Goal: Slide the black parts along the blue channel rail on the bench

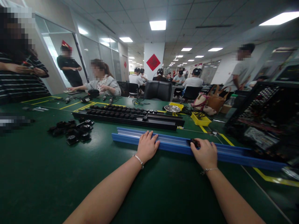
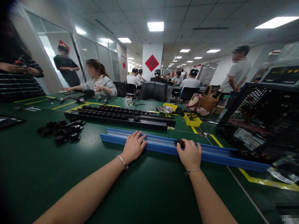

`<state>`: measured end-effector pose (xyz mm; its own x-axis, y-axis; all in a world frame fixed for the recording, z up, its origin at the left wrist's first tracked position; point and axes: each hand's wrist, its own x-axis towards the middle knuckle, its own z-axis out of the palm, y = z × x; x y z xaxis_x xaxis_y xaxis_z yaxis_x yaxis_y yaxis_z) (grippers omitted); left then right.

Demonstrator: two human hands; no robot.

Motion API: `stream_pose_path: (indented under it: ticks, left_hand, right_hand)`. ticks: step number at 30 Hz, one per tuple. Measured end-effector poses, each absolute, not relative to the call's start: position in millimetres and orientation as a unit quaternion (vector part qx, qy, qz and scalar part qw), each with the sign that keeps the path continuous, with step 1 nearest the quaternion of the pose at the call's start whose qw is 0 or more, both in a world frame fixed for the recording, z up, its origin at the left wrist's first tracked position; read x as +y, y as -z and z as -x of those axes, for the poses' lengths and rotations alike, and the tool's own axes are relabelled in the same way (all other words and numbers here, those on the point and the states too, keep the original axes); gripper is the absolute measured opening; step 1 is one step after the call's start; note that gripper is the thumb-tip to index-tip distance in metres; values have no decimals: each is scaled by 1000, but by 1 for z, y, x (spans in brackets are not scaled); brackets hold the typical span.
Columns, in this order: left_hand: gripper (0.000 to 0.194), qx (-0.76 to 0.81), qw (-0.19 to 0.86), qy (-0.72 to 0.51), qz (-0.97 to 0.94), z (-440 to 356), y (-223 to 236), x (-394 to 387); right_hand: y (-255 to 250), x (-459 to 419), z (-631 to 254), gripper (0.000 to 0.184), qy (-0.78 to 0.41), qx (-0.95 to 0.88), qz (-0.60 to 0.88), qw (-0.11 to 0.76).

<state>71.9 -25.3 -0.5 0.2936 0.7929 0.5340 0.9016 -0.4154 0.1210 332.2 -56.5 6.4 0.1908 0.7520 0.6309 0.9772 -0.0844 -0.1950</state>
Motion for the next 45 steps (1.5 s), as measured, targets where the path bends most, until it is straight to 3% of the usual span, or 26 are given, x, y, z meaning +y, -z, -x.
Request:
stream_pose_path:
  ticks: [45]
  left_hand:
    - [43,-529,102,271,798,-71,2,-25]
  right_hand:
    - [-9,-56,-315,39,150,-629,702,300]
